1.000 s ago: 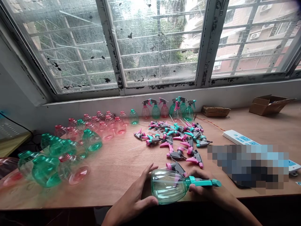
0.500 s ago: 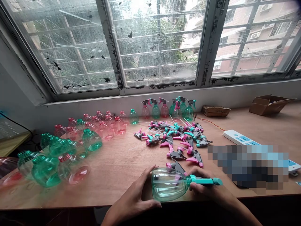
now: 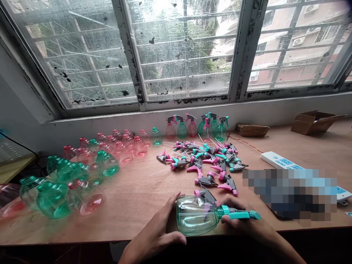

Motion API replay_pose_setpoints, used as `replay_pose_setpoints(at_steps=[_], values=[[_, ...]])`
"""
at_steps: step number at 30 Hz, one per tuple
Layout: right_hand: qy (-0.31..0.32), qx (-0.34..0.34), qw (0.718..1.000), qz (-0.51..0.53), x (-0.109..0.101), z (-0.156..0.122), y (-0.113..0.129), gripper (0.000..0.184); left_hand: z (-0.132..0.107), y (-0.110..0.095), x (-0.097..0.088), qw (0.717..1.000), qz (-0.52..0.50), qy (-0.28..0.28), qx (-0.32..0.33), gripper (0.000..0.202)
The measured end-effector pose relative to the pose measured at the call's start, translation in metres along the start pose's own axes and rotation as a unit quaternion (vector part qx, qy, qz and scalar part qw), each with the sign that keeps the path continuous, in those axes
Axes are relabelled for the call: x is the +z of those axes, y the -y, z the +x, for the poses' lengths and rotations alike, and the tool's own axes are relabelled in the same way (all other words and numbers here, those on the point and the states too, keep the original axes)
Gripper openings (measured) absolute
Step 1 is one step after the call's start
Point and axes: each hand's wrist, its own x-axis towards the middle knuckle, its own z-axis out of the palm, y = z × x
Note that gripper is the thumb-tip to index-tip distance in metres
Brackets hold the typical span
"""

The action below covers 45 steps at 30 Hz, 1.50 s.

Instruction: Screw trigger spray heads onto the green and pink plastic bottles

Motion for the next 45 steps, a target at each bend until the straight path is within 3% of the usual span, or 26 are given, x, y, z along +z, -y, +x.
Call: replay_pose_setpoints(at_steps=[5, 11, 17, 23, 27, 34, 39, 45], values=[[0.026, -0.009, 0.999, -0.023, -0.003, -0.004, 0.008, 0.021, -0.001, 0.005, -0.002, 0.998, -0.045, 0.016, 0.045, 0.091], [0.005, 0.005, 1.0, -0.027, 0.0, -0.003, 0.011, 0.017, -0.001, -0.001, -0.003, 0.999, -0.041, 0.017, 0.009, 0.085], [0.004, 0.025, 0.999, 0.03, 0.002, -0.001, 0.005, 0.018, 0.0, 0.0, -0.001, 0.996, -0.082, 0.02, 0.028, 0.09], [0.001, 0.029, 0.999, 0.045, 0.0, -0.001, 0.003, 0.018, -0.001, 0.0, 0.001, 1.0, -0.006, 0.008, -0.015, 0.109], [0.004, 0.03, 0.998, 0.053, 0.0, 0.0, 0.001, 0.018, 0.001, -0.004, 0.001, 0.999, 0.038, 0.001, -0.03, 0.11], [-0.004, 0.029, 0.999, 0.023, 0.001, -0.001, 0.004, 0.017, 0.0, 0.0, 0.002, 0.998, 0.054, 0.004, 0.013, 0.117], [0.03, -0.011, 0.999, 0.008, -0.001, -0.001, 0.006, 0.017, -0.001, 0.005, -0.001, 0.998, -0.01, 0.02, 0.057, 0.092], [0.039, -0.022, 0.999, 0.009, -0.003, -0.001, 0.006, 0.018, -0.002, 0.005, -0.002, 0.998, -0.027, 0.018, 0.053, 0.086]])
